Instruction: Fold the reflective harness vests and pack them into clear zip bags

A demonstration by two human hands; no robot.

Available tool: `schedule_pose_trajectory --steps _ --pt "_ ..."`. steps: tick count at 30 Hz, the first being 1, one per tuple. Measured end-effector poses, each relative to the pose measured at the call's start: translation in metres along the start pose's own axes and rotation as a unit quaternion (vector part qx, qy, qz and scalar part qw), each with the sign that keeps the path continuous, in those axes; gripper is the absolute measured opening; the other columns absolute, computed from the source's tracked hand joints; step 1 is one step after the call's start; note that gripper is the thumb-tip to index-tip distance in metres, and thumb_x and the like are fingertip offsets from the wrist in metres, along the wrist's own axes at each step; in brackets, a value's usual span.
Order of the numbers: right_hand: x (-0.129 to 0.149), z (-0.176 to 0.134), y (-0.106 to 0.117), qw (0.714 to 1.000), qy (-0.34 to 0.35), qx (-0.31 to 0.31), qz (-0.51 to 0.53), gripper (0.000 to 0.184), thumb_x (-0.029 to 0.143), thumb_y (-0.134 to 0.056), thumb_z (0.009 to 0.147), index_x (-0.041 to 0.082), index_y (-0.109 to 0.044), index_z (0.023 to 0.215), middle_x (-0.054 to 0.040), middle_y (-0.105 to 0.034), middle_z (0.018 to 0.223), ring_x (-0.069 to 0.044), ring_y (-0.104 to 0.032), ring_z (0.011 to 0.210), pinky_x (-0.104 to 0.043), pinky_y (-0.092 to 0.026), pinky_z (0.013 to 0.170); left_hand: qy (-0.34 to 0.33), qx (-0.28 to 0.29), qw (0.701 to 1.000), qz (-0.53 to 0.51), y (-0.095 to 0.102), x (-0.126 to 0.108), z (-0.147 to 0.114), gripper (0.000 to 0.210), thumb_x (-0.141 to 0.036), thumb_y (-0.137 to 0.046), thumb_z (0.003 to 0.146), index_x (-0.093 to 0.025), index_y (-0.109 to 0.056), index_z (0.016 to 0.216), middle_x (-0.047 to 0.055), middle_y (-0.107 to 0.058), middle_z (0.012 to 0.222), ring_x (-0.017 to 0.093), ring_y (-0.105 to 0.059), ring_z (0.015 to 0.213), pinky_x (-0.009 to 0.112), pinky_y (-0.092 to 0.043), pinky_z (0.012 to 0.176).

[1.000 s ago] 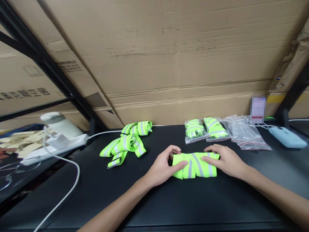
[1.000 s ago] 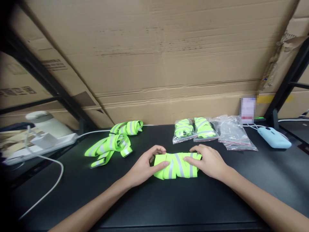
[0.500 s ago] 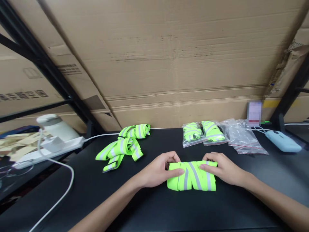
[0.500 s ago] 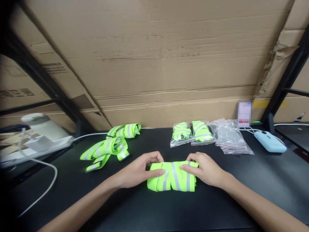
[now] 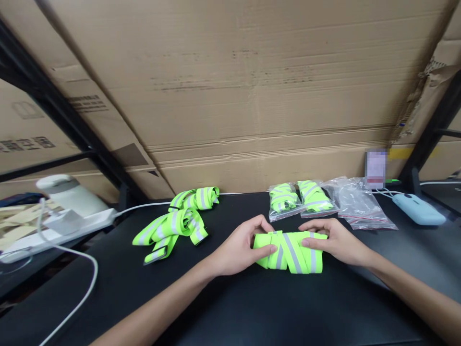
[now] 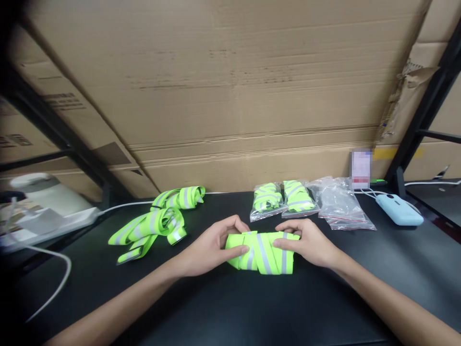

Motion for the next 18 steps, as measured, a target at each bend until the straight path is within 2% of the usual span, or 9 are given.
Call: schedule_pose_trajectory --steps 3,5,9,11,13,15,18 --pt "-0.002 0.003 0.007 0.999 0.003 -0.016 0.031 0.048 0.043 -0.081 0.079 0.021 -0.071 0.12 -0.0109 -0.069 0.131 -0.029 -0.065 0.121 -0.05 -0.053 0.102 -0.06 -0.028 0.997 0.044 -0.001 0.0 0.009 0.024 -0.028 -0.073 0.083 -0.02 -0.054 0.093 0.008 -0.064 0.115 0.023 -0.063 0.11 0.036 -0.052 0.09" --pt "-0.002 0.004 0.011 0.999 0.007 -0.018 0.04 0.051 0.04 -0.083 0.077 0.022 -0.07 0.123 -0.0109 -0.067 0.135 -0.03 -0.063 0.125 -0.052 -0.049 0.107 -0.073 -0.029 0.995 0.067 -0.001 -0.001 0.014 0.023 -0.026 -0.073 0.083 -0.021 -0.052 0.093 0.008 -0.065 0.12 0.024 -0.062 0.117 0.038 -0.051 0.095" --pt "-0.002 0.004 0.013 0.997 0.039 -0.03 0.06 0.05 0.035 -0.085 0.074 0.022 -0.071 0.12 -0.0107 -0.071 0.127 -0.029 -0.067 0.116 -0.051 -0.053 0.103 -0.117 -0.032 0.983 0.141 -0.005 -0.008 0.016 0.022 -0.019 -0.07 0.083 -0.022 -0.051 0.093 0.005 -0.068 0.111 0.021 -0.065 0.106 0.035 -0.053 0.09" --pt "-0.001 0.004 0.012 0.994 0.078 -0.054 0.046 0.045 0.033 -0.084 0.075 0.022 -0.072 0.117 -0.0099 -0.071 0.122 -0.027 -0.069 0.11 -0.047 -0.056 0.097 -0.158 -0.039 0.965 0.204 -0.009 -0.01 0.015 0.024 -0.012 -0.065 0.083 -0.022 -0.055 0.101 0.004 -0.066 0.11 0.021 -0.064 0.103 0.035 -0.052 0.09" --pt "-0.001 0.003 0.01 0.989 0.126 -0.07 -0.023 0.037 0.029 -0.08 0.079 0.023 -0.073 0.115 -0.0082 -0.071 0.114 -0.025 -0.069 0.104 -0.045 -0.057 0.093 -0.193 -0.041 0.948 0.25 -0.013 -0.008 0.014 0.039 -0.006 -0.06 0.083 -0.024 -0.056 0.118 0.004 -0.064 0.111 0.021 -0.061 0.105 0.036 -0.05 0.092" --pt "-0.001 0.001 0.008 0.975 0.171 -0.072 -0.121 0.035 0.025 -0.075 0.083 0.024 -0.072 0.118 -0.007 -0.069 0.109 -0.023 -0.068 0.1 -0.044 -0.056 0.092 -0.216 -0.041 0.938 0.267 -0.016 -0.003 0.014 0.047 -0.004 -0.057 0.084 -0.024 -0.054 0.127 0.005 -0.064 0.11 0.022 -0.06 0.106 0.038 -0.05 0.093" --pt "-0.002 -0.002 0.005 0.947 0.217 -0.055 -0.23 0.044 0.018 -0.068 0.087 0.025 -0.064 0.13 -0.0078 -0.065 0.115 -0.023 -0.065 0.104 -0.043 -0.056 0.092 -0.229 -0.054 0.934 0.267 -0.018 0.005 0.016 0.036 -0.005 -0.057 0.085 -0.023 -0.059 0.116 0.005 -0.066 0.104 0.021 -0.061 0.099 0.037 -0.052 0.088"
Point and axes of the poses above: each hand's wrist, its own z-axis towards the middle knuckle, its own y-axis out of the back of the hand, x = y × z, the point moved 1 cm from there along z, towards the middle knuckle
